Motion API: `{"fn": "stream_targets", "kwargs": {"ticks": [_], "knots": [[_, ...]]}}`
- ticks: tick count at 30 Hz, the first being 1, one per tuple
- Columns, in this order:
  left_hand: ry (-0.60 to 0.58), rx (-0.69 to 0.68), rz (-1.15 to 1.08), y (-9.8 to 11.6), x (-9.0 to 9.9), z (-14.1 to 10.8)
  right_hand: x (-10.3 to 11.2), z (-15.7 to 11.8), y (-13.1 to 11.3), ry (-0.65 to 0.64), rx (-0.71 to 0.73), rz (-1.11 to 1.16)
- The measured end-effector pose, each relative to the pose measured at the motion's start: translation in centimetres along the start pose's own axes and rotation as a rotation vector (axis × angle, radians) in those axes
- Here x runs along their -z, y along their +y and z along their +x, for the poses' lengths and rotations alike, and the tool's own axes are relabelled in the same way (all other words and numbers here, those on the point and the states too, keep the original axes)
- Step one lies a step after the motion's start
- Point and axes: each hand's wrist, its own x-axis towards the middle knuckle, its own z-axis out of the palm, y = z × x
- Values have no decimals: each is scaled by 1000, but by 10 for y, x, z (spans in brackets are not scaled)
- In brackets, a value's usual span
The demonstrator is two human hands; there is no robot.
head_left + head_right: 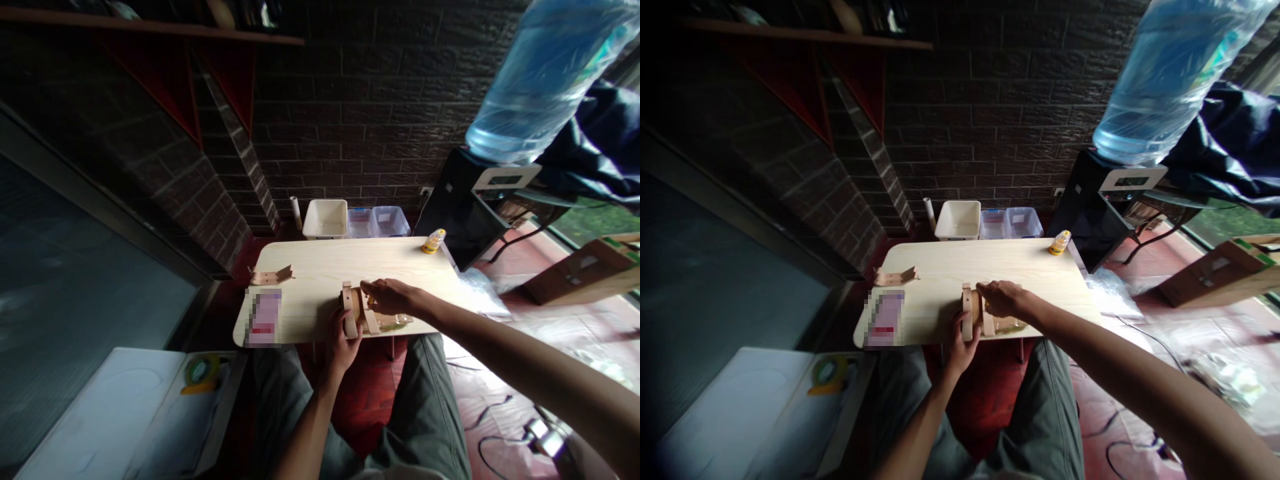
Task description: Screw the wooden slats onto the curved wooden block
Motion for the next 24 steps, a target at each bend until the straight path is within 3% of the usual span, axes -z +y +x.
{"fn": "stream_targets", "kwargs": {"ticks": [4,15,21,24], "knots": [[-18,20,14,1,0,-1,-2,-4,5,14,81,1],[-25,4,27,3,2,0,1,-7,13,9,-78,71],[-24,10,13,-1,1,-1,2,-7,11,78,64,138],[-33,14,15,-2,2,-1,0,-5,13,71,52,129]]}}
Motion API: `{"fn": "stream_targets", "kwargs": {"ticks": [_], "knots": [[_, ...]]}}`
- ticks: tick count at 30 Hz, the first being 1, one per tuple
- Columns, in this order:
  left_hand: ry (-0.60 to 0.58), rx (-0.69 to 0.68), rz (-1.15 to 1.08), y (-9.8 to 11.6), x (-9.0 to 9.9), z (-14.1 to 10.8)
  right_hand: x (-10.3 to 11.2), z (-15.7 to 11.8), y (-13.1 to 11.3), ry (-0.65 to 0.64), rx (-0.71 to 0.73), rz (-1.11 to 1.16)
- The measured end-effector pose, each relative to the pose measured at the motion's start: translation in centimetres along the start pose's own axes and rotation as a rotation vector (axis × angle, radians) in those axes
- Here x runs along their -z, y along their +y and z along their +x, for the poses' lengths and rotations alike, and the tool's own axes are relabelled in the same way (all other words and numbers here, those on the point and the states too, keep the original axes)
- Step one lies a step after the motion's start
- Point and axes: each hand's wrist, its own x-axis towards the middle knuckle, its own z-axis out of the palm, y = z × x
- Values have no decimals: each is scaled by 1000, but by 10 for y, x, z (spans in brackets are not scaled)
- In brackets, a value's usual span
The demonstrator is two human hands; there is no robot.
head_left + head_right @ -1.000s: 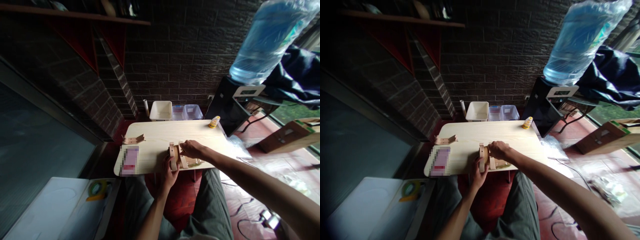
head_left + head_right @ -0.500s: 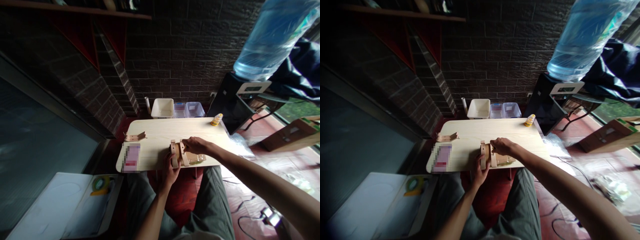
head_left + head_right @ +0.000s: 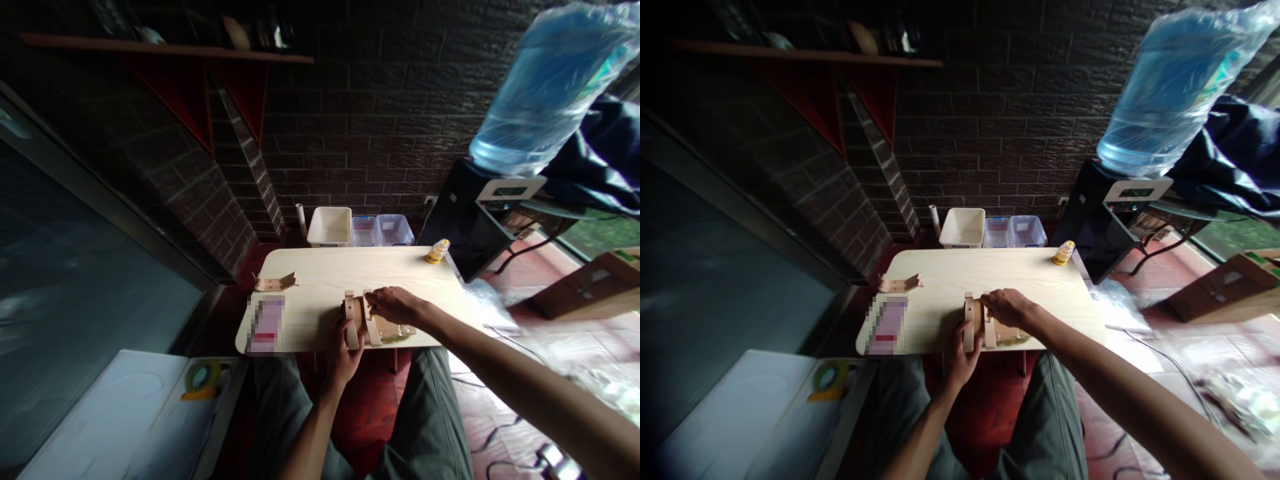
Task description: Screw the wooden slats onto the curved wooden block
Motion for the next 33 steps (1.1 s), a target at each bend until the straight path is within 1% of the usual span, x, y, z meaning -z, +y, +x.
{"fn": "stream_targets", "kwargs": {"ticks": [4,8,12,14,17,20,23,26,30,33], "knots": [[-10,0,13,1,0,1,-6,2,1,-36,-51,-26],[1,11,-10,3,-2,2,-11,6,-4,-21,-134,-52],[-21,-1,-32,3,1,3,-9,7,-9,-45,-181,-24],[-51,-20,-30,3,5,3,-5,5,-11,-57,-161,-9],[-82,-46,-28,0,10,5,6,1,-12,-62,-86,4],[-102,-62,-30,-3,11,11,17,0,-11,-67,-56,-12],[-105,-74,-35,-9,6,23,22,6,-6,-33,-57,-62],[-65,-76,-40,-17,-4,38,23,17,3,-7,-87,-95],[-35,-73,-56,-29,-18,57,22,29,17,-8,-149,-105],[-51,-73,-57,-34,-22,66,22,35,26,-8,-168,-91]]}}
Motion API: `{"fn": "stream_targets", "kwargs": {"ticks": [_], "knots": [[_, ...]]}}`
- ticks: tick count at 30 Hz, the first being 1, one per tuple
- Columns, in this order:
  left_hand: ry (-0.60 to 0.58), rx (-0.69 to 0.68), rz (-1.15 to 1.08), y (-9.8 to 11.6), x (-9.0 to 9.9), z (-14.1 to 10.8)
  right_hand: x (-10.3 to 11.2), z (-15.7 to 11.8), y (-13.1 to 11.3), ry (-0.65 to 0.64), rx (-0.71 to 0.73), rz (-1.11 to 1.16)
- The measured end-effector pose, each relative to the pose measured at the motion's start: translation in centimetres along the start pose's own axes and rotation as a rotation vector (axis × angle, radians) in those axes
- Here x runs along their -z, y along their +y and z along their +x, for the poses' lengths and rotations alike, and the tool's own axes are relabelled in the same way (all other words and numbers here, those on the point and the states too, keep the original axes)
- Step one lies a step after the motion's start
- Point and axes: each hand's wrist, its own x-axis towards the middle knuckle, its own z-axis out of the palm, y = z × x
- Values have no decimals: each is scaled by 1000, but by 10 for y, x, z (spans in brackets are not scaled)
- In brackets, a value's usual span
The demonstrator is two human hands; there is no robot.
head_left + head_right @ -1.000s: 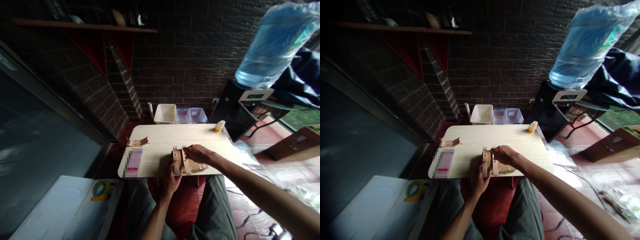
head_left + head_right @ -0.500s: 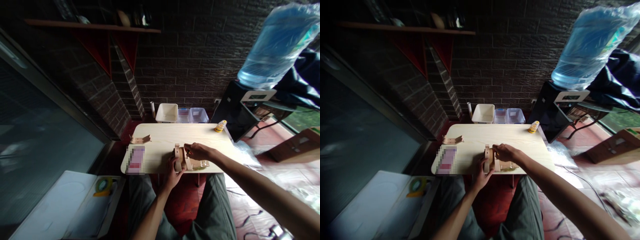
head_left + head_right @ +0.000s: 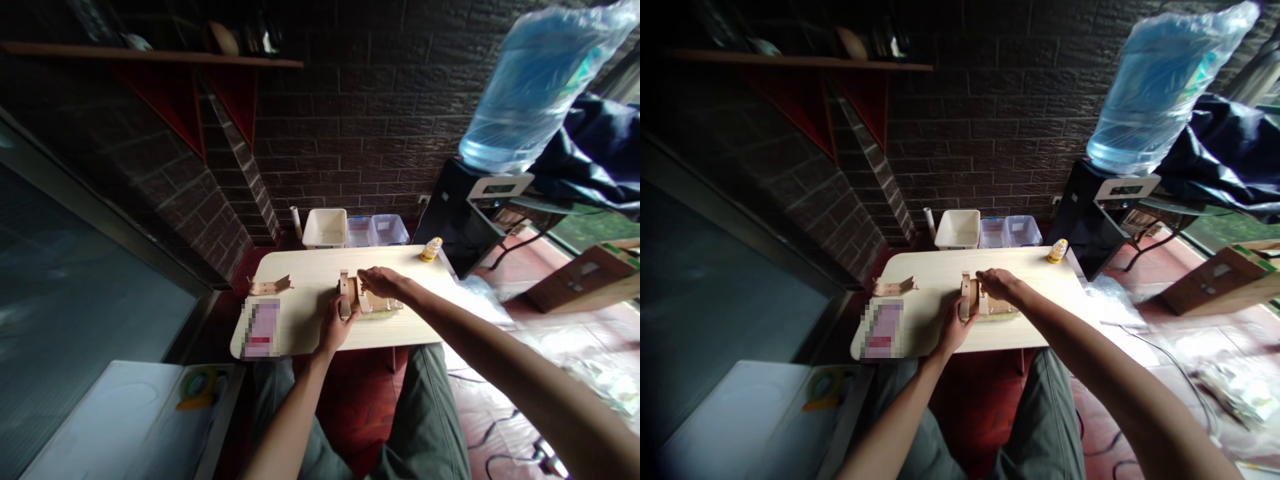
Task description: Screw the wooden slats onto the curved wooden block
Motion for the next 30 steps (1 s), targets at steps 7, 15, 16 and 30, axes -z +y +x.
{"fn": "stream_targets", "kwargs": {"ticks": [7,15,16,30], "knots": [[9,-5,0,-5,-5,-1,-1,18,7,-40,-26,16],[19,13,-4,-8,-8,-5,-7,22,7,-7,-11,13],[22,19,3,-9,-8,-6,-8,21,8,1,33,16],[27,24,47,-1,-2,-6,-12,32,-8,-38,-88,-19]]}}
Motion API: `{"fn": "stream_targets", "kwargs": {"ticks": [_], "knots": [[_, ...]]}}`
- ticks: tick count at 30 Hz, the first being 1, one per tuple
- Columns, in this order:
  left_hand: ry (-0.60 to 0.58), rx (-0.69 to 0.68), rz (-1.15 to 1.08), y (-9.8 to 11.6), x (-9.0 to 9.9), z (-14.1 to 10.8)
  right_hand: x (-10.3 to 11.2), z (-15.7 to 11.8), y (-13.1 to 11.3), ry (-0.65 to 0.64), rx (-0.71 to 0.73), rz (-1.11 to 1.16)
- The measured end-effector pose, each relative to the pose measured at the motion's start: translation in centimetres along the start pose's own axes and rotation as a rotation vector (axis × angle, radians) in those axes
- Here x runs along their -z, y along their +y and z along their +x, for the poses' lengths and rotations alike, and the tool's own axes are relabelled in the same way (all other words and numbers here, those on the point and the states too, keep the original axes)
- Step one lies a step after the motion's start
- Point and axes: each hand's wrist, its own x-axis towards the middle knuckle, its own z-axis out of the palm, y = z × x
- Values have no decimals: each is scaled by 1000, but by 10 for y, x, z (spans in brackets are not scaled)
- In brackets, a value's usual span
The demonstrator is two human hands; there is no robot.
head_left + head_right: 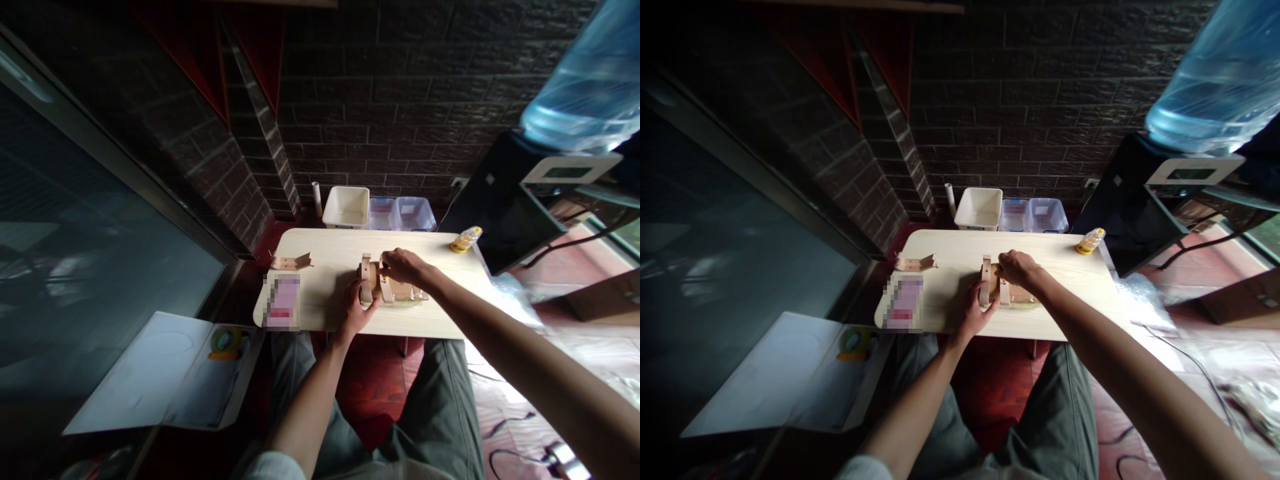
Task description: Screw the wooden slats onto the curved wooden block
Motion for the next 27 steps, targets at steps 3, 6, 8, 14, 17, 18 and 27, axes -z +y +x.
{"fn": "stream_targets", "kwargs": {"ticks": [3,6,8,14,17,18,27], "knots": [[-15,-3,-10,0,1,0,3,-2,-2,-19,-38,22],[-9,-5,-21,0,1,0,6,-9,3,-2,19,26],[6,-3,-31,0,0,1,7,-14,7,10,84,38],[-4,4,-38,1,0,2,5,-17,11,39,42,76],[-11,3,-37,-1,-1,2,4,-16,7,47,-14,100],[-16,0,-38,-2,-2,2,4,-16,5,55,-27,108],[-95,64,-84,-7,5,4,-11,-54,42,435,-158,643]]}}
